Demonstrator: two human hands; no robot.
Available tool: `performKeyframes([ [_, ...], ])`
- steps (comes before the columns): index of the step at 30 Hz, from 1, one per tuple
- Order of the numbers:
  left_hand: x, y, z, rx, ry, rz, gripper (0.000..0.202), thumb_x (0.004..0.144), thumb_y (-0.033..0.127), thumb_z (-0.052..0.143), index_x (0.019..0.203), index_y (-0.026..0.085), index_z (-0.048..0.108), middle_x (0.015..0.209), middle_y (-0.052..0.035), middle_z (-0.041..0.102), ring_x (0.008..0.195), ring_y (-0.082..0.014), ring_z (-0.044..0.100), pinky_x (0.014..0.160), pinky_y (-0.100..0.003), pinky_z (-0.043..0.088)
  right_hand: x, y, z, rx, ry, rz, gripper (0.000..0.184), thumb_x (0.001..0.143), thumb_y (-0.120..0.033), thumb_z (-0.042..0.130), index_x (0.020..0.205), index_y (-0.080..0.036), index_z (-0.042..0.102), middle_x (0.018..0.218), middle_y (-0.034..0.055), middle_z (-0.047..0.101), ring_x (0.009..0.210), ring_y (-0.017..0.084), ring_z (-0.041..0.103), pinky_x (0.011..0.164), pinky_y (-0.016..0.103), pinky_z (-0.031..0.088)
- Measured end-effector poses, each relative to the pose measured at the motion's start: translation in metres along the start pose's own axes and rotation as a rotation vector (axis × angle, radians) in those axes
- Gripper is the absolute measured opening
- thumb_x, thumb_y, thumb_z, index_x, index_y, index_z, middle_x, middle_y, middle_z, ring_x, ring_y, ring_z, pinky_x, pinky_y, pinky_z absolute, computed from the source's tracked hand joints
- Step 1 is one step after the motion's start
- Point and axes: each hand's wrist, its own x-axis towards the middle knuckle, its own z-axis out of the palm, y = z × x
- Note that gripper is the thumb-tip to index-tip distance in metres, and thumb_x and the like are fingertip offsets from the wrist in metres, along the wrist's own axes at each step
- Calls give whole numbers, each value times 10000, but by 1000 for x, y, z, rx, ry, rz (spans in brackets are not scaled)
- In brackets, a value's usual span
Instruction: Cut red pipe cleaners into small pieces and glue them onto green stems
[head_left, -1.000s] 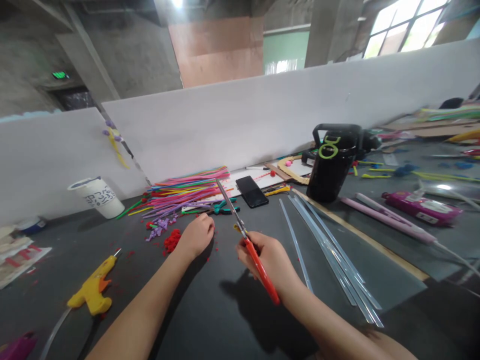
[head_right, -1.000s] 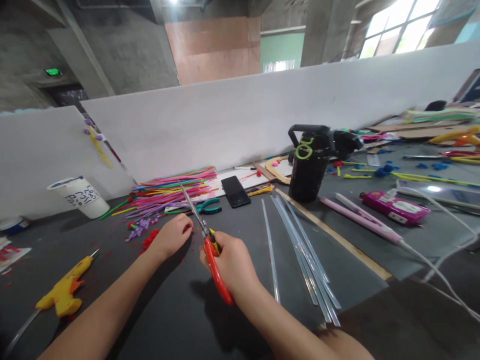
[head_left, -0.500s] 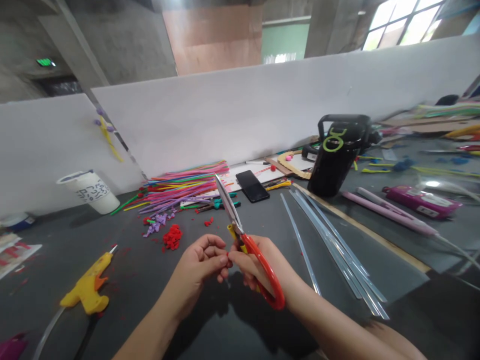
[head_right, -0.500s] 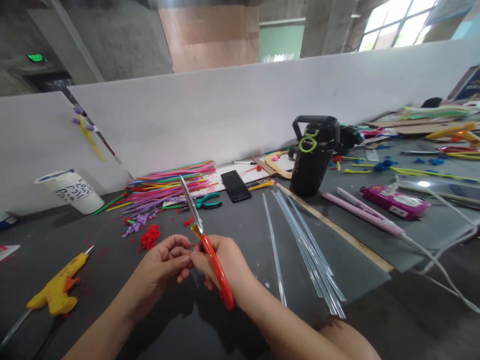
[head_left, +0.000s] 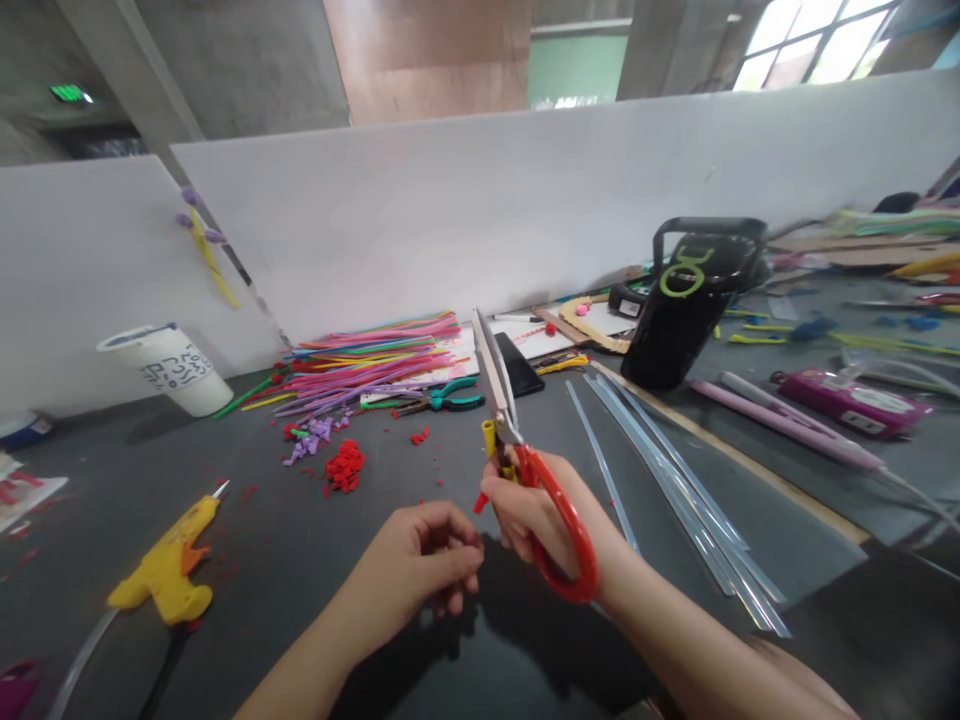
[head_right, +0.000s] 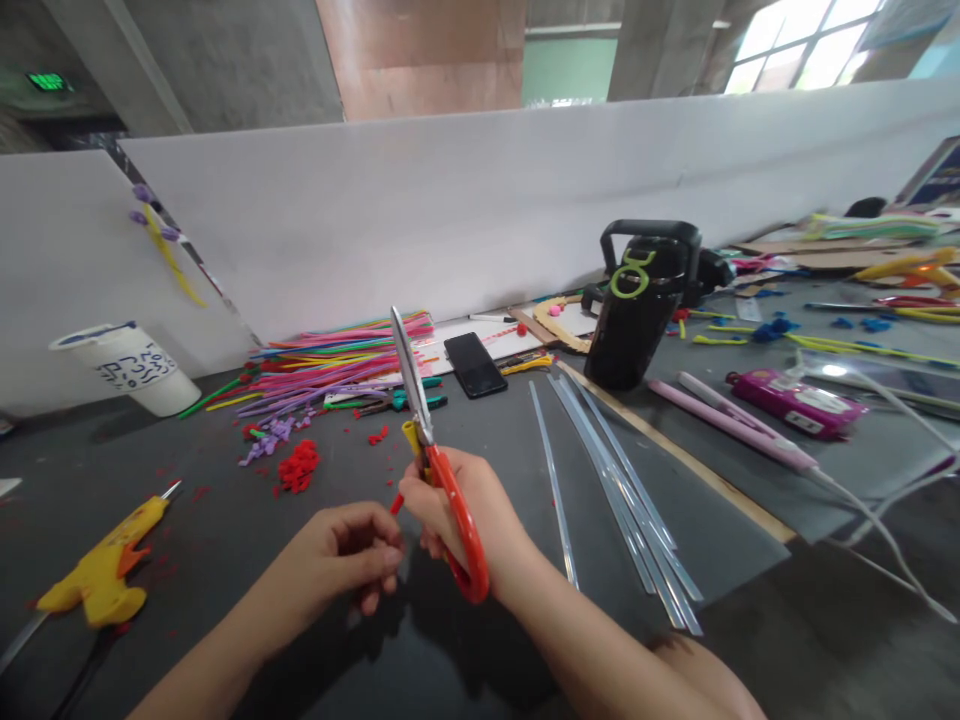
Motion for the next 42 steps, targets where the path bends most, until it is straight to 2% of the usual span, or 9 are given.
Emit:
performKeyframes([
  [3, -1, 1, -1, -9, 36, 2, 262, 760, 374, 548, 662, 133, 579, 499, -11, 591, 376, -65, 482, 363, -163, 319, 1, -1, -6, -39, -52, -3, 79, 691, -197, 450, 612, -196, 448, 290, -106, 362, 301, 73, 391, 357, 171, 353],
  [9, -6, 4, 5, -205, 38, 62, 124, 678, 239, 668, 692, 131, 608, 596, -16, 633, 472, -81, 543, 447, -180, 408, -4, -5, 0, -92, -120, 79, 95, 674, -171, 471, 584, -193, 452, 340, -99, 419, 302, 61, 384, 326, 157, 307],
  [17, -4, -1, 4, -244, 128, 75, 142, 671, 249, 674, 642, 135, 594, 523, 0, 614, 416, -71, 524, 397, -164, 385, -5, 7, -1, -68, -185, -37, 84, 700, -244, 542, 673, -176, 500, 484, -74, 484, 346, 41, 393, 331, 138, 298],
  [21, -6, 0, 5, -239, 164, 70, 135, 664, 232, 672, 643, 137, 578, 512, 3, 614, 406, -70, 519, 387, -161, 378, -2, 13, -2, -112, -95, -54, 33, 693, -196, 514, 670, -174, 504, 456, -80, 443, 349, 48, 404, 329, 135, 304],
  [25, -7, 3, 5, -244, 188, 64, 129, 667, 222, 668, 657, 137, 571, 514, 14, 603, 411, -63, 516, 393, -154, 375, 1, 9, -3, -139, 60, 18, 109, 710, -246, 509, 635, -186, 458, 381, -93, 375, 316, 62, 388, 317, 147, 297],
  [28, -5, 3, 6, -221, 199, 63, 141, 660, 234, 673, 651, 136, 572, 516, 13, 601, 415, -66, 517, 397, -159, 380, 1, 7, -2, -101, 23, 55, 83, 721, -248, 496, 669, -186, 477, 355, -98, 372, 304, 65, 378, 325, 151, 305],
  [31, -4, 3, 7, -189, 228, 71, 171, 635, 263, 685, 626, 134, 573, 499, 11, 595, 402, -74, 513, 388, -170, 377, -2, 8, -1, -70, -99, 2, 76, 701, -246, 531, 719, -173, 520, 420, -81, 443, 333, 60, 398, 331, 147, 300],
  [34, -3, 3, 9, -158, 248, 75, 183, 610, 271, 694, 629, 130, 578, 489, 11, 593, 393, -81, 514, 388, -180, 379, -3, 10, 2, -109, -132, -49, 64, 677, -219, 552, 677, -162, 524, 527, -52, 512, 381, 47, 417, 349, 140, 302],
  [42, -7, 4, 7, -154, 208, 46, 139, 655, 241, 659, 629, 144, 563, 505, 17, 591, 412, -75, 506, 403, -176, 370, 0, 5, -2, 37, 50, -9, 32, 683, -210, 459, 688, -183, 477, 353, -100, 373, 331, 76, 390, 343, 166, 311],
])
